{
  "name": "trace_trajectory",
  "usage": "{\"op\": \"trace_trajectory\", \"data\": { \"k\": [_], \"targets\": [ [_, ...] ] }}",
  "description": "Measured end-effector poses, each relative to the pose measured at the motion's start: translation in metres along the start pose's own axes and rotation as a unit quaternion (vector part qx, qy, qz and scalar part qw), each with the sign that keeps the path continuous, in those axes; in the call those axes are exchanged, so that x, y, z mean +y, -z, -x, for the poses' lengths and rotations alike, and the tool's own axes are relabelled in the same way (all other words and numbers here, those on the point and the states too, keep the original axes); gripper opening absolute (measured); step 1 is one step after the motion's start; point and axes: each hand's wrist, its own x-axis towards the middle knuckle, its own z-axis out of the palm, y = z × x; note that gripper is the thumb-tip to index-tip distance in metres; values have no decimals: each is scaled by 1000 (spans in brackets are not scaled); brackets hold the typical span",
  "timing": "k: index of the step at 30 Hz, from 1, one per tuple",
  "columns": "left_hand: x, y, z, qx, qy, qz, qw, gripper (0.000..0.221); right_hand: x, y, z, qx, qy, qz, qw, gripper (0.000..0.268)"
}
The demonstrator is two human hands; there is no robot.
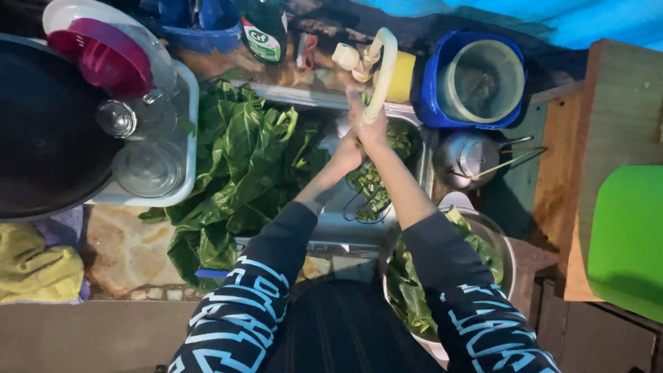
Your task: Washing and trimming leafy green vegetables in a sink area.
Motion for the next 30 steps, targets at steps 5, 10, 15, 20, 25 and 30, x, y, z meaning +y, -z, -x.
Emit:
{"op": "trace_trajectory", "data": {
  "k": [5, 10, 15, 20, 25, 30],
  "targets": [
    [54, 8, -4, 125, -30, -212, 969, 64, -31, 11, 31, -147, 180, -87, 969, 24],
    [74, 5, -7, 6, 116, -295, 948, 38, 3, 14, 18, -144, 163, -115, 969, 23],
    [73, 3, 0, -23, 214, -390, 895, 36, 5, 11, 16, 34, 61, -21, 997, 47],
    [79, -4, 22, -12, 186, -428, 885, 30, 33, 14, 20, 99, 36, 0, 994, 41],
    [74, -11, 53, -52, 243, -391, 886, 34, 19, 19, 71, 111, 44, -9, 993, 40],
    [-22, -4, 84, 29, 178, 247, 952, 56, -2, 42, 152, 31, 226, 126, 965, 67]
  ]
}}
